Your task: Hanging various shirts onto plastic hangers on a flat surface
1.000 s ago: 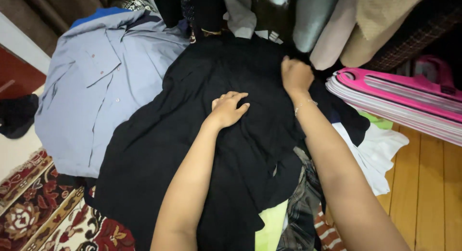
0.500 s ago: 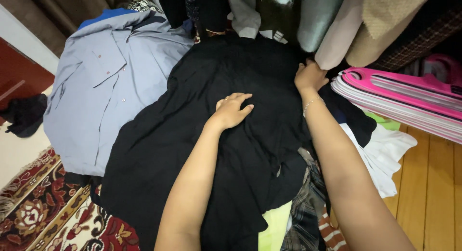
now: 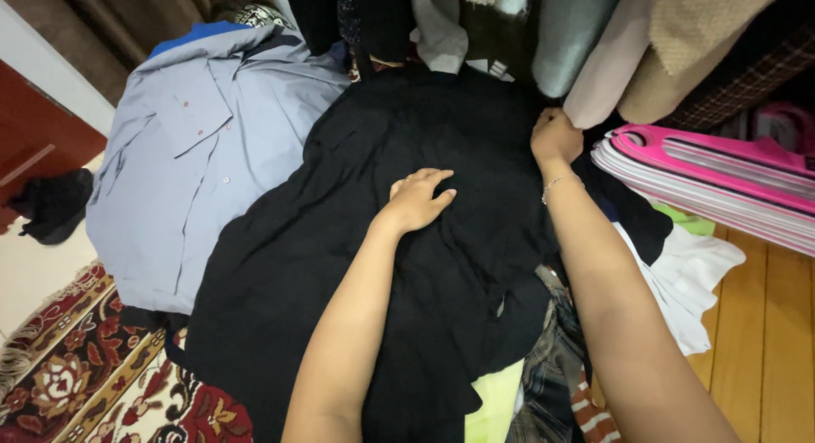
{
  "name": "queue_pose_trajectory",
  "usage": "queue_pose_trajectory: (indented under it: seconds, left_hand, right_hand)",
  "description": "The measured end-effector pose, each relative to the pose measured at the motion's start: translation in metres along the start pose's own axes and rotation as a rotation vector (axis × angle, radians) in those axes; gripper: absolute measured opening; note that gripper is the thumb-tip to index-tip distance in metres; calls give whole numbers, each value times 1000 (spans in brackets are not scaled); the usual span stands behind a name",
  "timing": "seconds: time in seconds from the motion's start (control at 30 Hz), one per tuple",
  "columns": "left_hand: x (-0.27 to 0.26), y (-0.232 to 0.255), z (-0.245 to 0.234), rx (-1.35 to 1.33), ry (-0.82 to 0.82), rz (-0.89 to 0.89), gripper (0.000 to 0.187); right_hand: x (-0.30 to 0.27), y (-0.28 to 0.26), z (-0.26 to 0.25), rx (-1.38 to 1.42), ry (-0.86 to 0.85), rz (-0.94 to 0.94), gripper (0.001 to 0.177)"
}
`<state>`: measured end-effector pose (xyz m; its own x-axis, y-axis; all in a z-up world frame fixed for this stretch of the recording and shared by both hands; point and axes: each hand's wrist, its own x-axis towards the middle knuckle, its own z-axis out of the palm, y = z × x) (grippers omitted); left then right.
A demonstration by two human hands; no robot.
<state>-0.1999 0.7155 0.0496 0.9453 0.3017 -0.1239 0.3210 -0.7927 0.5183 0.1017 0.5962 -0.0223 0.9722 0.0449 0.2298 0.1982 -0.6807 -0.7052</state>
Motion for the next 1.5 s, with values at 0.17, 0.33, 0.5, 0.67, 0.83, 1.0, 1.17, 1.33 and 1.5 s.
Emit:
queue_pose_trajectory:
  seconds: [0.17,0.33,0.5,0.67,0.83,1.0,1.17,1.33,1.5]
  left_hand:
    - [0,-1,1,-21,1,-12,54]
    - [0,2,-1,-21,0,-8,54]
    - [5,-2,1,-123,139,-47,51]
    - [33,-23,13,-544,313,-243,69]
    - [37,-24,11,-780,451,-275,83]
    - [63,-58,35,-641,509,-317,39]
    - [68,-61,34,-708,545,-350,28]
    - [59,-50,31,-1082,632,-328,41]
    - [57,-44,34,-1225,621,-268,39]
  right_hand:
    - [7,9,13,120,252,-131,15]
    - [-21,-10,-2,413,170,-764,5]
    - [-80,-44,-29,21,-77,-1233,8]
    - [-121,-63,-46,113,-238,-1379,10]
    - [-145,-75,-79,97,-357,-1459,8]
    - [-143,-68,-64,125,-249,-1541,4]
    - [-152,-75,-79,79,-137,-1517,13]
    - [-141,-62,-66,-49,-53,-1210,21]
    - [-109,-66,-37,453,-712,-612,27]
